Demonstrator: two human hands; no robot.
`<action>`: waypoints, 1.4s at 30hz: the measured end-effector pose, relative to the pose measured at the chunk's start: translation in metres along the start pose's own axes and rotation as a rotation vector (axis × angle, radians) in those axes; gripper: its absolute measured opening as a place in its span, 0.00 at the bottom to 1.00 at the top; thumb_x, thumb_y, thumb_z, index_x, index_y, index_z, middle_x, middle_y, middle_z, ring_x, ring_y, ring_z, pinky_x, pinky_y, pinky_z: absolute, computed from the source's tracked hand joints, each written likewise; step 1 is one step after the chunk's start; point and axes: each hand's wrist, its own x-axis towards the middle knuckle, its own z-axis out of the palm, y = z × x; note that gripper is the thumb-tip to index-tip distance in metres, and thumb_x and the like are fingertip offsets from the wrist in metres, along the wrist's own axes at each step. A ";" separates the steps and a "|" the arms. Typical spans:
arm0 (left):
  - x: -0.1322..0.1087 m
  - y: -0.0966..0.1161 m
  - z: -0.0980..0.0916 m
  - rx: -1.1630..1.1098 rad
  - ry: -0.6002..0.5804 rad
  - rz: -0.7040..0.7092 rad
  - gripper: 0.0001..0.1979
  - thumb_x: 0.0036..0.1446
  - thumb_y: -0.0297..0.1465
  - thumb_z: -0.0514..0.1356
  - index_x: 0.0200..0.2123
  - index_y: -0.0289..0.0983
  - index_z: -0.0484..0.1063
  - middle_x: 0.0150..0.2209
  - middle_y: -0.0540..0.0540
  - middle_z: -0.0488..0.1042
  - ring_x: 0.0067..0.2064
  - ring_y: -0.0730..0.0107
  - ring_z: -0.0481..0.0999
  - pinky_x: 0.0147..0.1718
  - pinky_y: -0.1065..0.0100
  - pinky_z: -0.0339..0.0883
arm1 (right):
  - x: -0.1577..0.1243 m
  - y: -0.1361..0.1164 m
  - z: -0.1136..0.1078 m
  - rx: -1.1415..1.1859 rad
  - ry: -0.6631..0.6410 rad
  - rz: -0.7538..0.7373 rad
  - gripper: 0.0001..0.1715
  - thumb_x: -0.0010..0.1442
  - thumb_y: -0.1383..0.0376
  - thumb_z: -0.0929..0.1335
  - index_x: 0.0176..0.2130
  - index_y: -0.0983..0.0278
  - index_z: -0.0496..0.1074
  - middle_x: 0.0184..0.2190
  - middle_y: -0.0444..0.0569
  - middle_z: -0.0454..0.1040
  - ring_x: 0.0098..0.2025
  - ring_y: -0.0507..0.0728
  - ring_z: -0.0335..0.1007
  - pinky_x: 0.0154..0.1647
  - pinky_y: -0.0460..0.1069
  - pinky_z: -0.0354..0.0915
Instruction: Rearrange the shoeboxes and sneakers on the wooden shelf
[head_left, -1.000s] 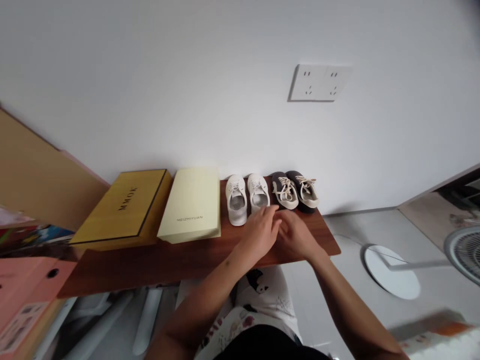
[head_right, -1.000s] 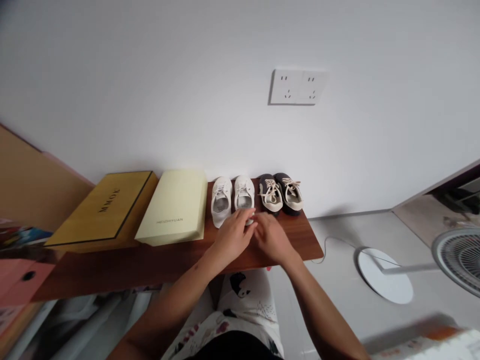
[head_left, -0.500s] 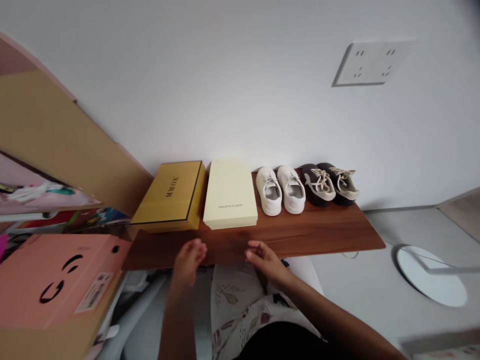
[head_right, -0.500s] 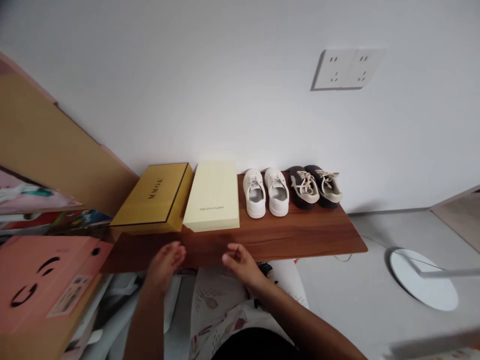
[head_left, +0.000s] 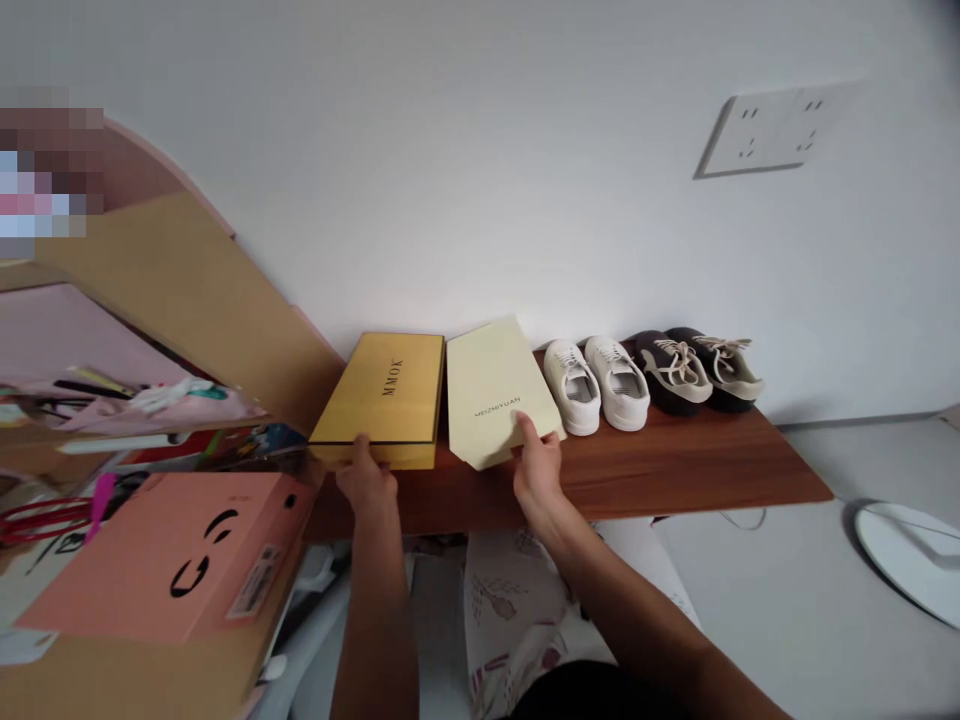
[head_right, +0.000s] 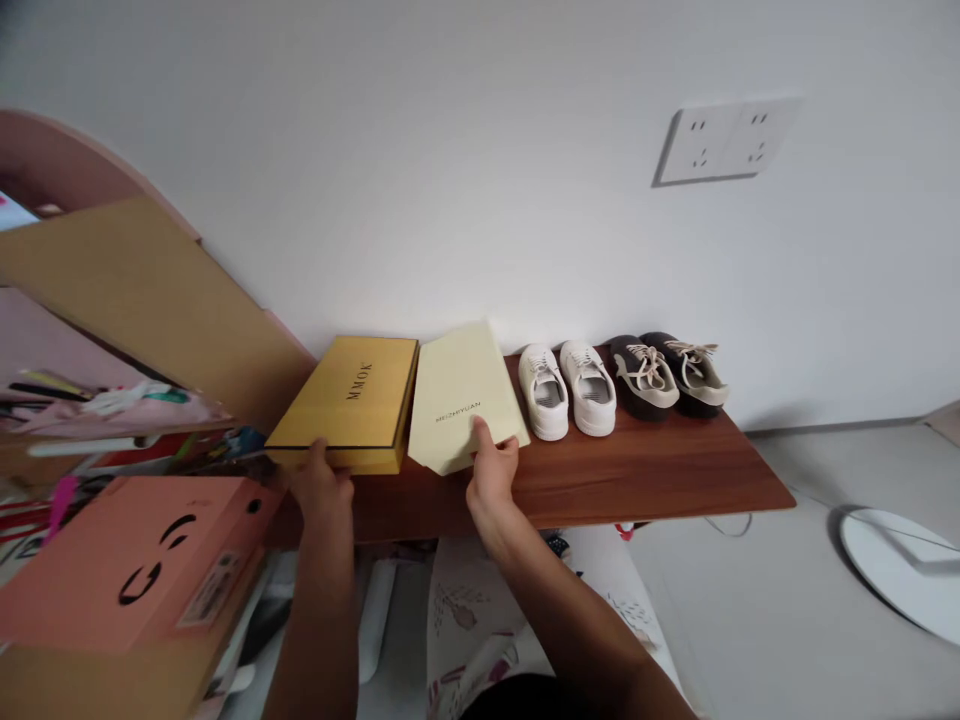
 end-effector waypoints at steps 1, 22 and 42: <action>-0.005 0.002 -0.004 0.014 0.033 0.072 0.21 0.56 0.38 0.58 0.50 0.35 0.64 0.45 0.38 0.72 0.44 0.59 0.75 0.42 0.54 0.74 | -0.004 -0.012 0.000 -0.056 -0.002 -0.109 0.25 0.50 0.52 0.74 0.41 0.61 0.66 0.36 0.46 0.76 0.35 0.54 0.70 0.35 0.49 0.66; -0.007 -0.060 -0.038 1.098 -0.695 0.897 0.15 0.61 0.28 0.49 0.37 0.35 0.76 0.37 0.39 0.71 0.39 0.57 0.69 0.41 0.59 0.64 | 0.008 0.061 -0.050 -1.402 -0.886 -1.140 0.15 0.68 0.69 0.60 0.47 0.61 0.74 0.37 0.52 0.74 0.37 0.59 0.63 0.39 0.53 0.57; -0.037 -0.053 -0.038 0.652 -0.344 0.599 0.15 0.61 0.37 0.55 0.46 0.34 0.68 0.45 0.34 0.70 0.52 0.48 0.69 0.53 0.45 0.64 | 0.022 0.057 -0.076 -0.937 -0.893 -1.064 0.13 0.63 0.70 0.63 0.41 0.60 0.75 0.46 0.54 0.75 0.49 0.59 0.68 0.53 0.58 0.64</action>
